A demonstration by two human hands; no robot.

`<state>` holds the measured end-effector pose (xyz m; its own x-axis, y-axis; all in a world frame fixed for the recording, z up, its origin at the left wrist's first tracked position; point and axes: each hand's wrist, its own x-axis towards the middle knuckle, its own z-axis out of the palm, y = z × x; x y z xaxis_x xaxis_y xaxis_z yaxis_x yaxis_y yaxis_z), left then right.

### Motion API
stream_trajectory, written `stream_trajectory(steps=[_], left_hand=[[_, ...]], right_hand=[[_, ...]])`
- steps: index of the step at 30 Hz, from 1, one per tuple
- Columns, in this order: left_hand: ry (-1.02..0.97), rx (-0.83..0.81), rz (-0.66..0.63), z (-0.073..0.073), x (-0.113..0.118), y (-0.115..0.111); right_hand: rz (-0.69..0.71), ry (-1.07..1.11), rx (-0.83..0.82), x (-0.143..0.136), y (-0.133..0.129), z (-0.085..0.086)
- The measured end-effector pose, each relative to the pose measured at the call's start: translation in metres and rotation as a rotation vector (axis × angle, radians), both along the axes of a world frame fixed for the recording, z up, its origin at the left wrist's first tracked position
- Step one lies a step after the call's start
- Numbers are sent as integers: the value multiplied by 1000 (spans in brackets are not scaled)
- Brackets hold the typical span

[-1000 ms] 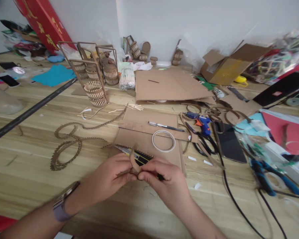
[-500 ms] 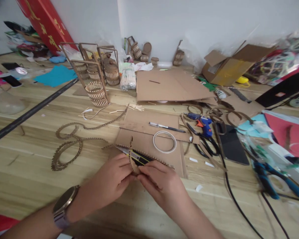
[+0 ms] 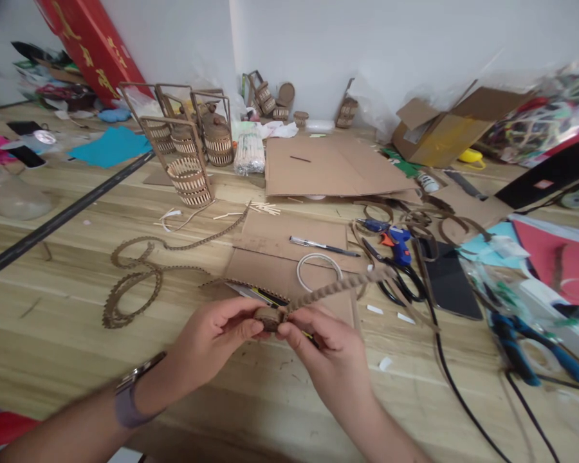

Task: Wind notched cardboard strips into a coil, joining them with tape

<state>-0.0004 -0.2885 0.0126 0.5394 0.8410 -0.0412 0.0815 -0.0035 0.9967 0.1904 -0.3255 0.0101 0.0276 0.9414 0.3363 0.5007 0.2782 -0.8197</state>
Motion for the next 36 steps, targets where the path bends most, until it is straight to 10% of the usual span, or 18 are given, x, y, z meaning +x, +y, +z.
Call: stream_trajectory(steps=[18, 28, 36], left_hand=[[395, 457, -96, 8, -5, 0], [-158, -172, 57, -6, 7, 1], [76, 59, -15, 5, 0, 2]], right_hand=[[250, -225, 141, 8, 6, 9], [16, 43, -38, 0, 0, 1], [13, -25, 9, 3, 1, 4]])
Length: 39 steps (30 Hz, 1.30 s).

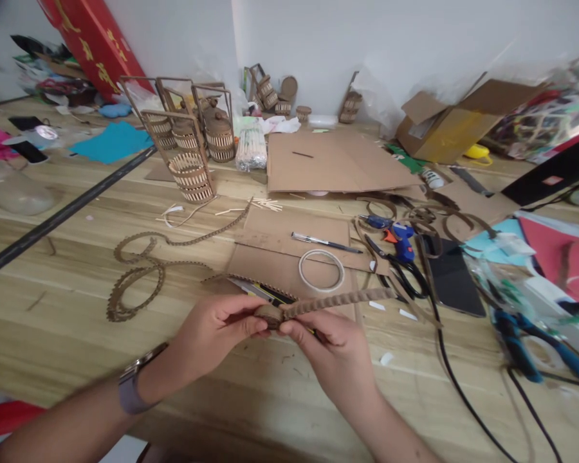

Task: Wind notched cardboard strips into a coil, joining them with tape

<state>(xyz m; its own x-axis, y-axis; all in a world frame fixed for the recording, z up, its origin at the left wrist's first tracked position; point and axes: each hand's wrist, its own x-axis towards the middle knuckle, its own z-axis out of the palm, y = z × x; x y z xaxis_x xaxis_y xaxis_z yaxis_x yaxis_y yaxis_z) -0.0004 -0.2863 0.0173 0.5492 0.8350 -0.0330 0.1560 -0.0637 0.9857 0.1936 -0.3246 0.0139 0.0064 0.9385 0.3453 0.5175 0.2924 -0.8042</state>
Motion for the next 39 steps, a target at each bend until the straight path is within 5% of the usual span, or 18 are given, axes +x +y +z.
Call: stream_trajectory(steps=[14, 17, 21, 25, 39], left_hand=[[342, 538, -81, 2, 0, -2], [320, 484, -46, 2, 0, -2], [74, 158, 85, 0, 2, -2], [-61, -22, 21, -2, 3, 0], [366, 421, -65, 5, 0, -2]], right_hand=[[238, -190, 59, 4, 2, -1], [177, -158, 59, 1, 1, -1], [19, 25, 19, -3, 0, -3], [2, 151, -70, -5, 1, -4], [169, -78, -21, 3, 3, 0]])
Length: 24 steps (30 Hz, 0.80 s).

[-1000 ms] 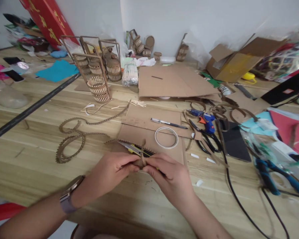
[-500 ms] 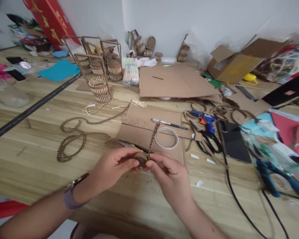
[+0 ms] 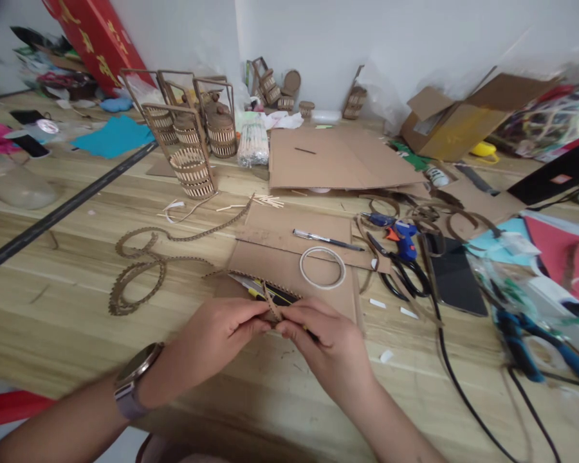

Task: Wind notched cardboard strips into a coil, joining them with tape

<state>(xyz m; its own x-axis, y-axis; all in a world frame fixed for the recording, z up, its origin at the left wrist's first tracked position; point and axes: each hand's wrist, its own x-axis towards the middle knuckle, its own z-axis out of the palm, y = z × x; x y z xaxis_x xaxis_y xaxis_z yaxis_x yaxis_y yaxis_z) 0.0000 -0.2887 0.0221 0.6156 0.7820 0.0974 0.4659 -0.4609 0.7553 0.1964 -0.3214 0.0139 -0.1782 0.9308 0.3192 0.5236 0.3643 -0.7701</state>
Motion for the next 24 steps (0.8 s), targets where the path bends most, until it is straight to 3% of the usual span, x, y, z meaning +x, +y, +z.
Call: stream_trajectory(steps=[6, 10, 14, 24], left_hand=[[72, 30, 1, -4, 2, -2], [-221, -161, 121, -6, 2, -3], [-389, -364, 129, -9, 1, -1], [-98, -1, 62, -3, -1, 0]], right_hand=[[7, -86, 35, -1, -1, -1], [-104, 72, -55, -1, -2, 0], [-150, 266, -170, -3, -1, -3], [-63, 0, -18, -2, 0, 1]])
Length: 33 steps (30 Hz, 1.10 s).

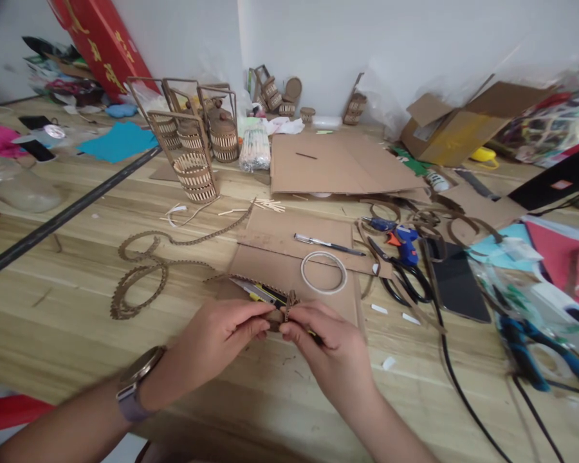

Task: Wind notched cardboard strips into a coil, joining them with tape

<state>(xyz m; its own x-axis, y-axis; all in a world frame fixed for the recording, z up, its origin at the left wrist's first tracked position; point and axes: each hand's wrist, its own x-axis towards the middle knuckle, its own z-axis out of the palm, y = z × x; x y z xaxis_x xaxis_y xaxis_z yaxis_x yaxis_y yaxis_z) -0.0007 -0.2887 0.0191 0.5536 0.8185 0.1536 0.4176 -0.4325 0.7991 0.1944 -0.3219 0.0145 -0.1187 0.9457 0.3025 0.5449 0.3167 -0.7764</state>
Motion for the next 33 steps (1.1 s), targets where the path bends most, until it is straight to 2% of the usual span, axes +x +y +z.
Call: stream_trajectory(steps=[6, 9, 11, 14, 16, 18, 26, 33], left_hand=[[177, 149, -75, -1, 2, -3], [141, 152, -78, -2, 2, -4], [41, 85, -30, -3, 2, -4], [-157, -101, 53, -6, 2, -2], [-247, -199, 48, -6, 2, -1], [-270, -217, 22, -5, 2, 0], [-86, 45, 1, 2, -1, 0], [14, 381, -55, -7, -1, -3]], right_hand=[[64, -73, 25, 1, 1, 0], [63, -84, 27, 2, 1, 1], [21, -56, 47, 2, 0, 1], [-55, 26, 58, 2, -1, 1], [-73, 74, 32, 2, -1, 0], [-60, 103, 10, 1, -1, 0], [3, 94, 18, 2, 0, 1], [36, 56, 57, 4, 1, -1]])
